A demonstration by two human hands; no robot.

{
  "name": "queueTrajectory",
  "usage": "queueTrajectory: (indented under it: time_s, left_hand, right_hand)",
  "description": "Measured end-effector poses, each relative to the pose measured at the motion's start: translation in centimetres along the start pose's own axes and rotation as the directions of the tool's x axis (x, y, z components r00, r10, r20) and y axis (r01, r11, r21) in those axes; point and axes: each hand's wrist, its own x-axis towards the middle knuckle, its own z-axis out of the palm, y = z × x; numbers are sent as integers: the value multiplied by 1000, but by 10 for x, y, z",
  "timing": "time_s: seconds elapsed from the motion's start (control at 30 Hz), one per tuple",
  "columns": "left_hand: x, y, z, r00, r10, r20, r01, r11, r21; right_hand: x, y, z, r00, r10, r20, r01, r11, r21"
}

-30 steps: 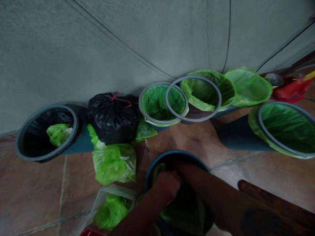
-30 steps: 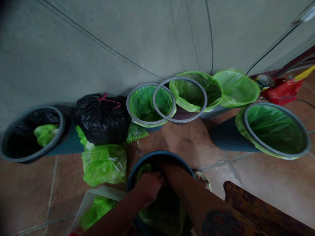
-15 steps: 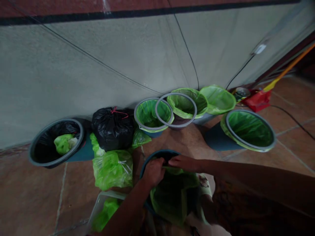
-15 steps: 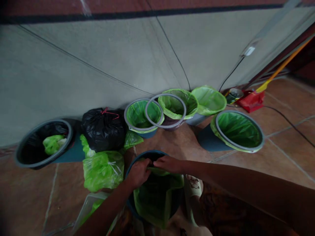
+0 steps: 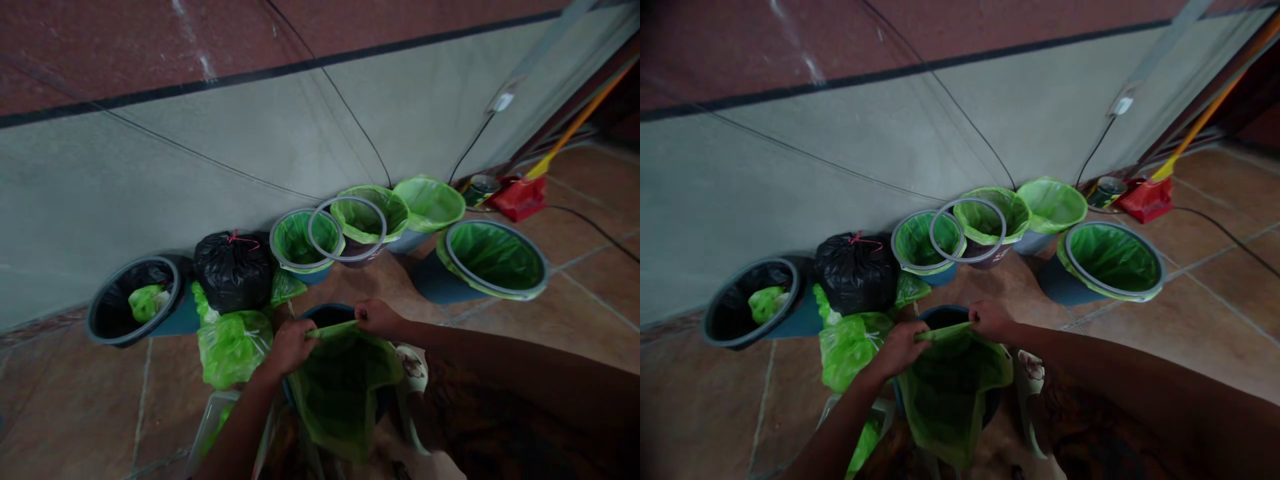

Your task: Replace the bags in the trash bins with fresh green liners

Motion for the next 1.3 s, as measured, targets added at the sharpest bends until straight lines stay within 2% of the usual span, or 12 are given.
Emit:
queueTrajectory:
  time_s: [0.2,0.4,0.5,0.67,0.8,0.93,1.0,1.13,1.3]
  left_hand:
    - [-6,-6,-3,980,-40,-194,65,990,126]
    - [0,-3,9,955,-174,-240,179,984,-1]
    - [5,-10,10,935,-229,-272,218,973,-71]
    - [15,-27,5,915,-361,-181,311,916,-254]
    - [21,-43,5,891,-429,-152,331,841,-429]
    - [23,-58,13,880,-463,-102,283,685,-672]
    - [22,-62,17,874,-481,-63,281,608,-742]
    - [20,-64,25,853,-521,-32,308,551,-776]
    - [19,-63,33,822,-566,-65,334,572,-749]
  right_hand:
    - [2,-1,-1,998,-58,7,58,994,-87]
    - [8,-16,2,996,-80,24,80,997,-9]
    - [16,-18,6,997,-69,-25,71,995,68]
    - [30,-17,11,996,-18,-91,29,992,122]
    - [40,-18,14,992,38,-116,-26,995,101]
    - [47,-15,16,988,91,-122,-77,991,111]
    - [50,-13,16,988,96,-119,-80,988,128]
    - [55,-10,18,988,91,-125,-77,990,118]
    - [61,-5,23,988,108,-111,-99,992,82]
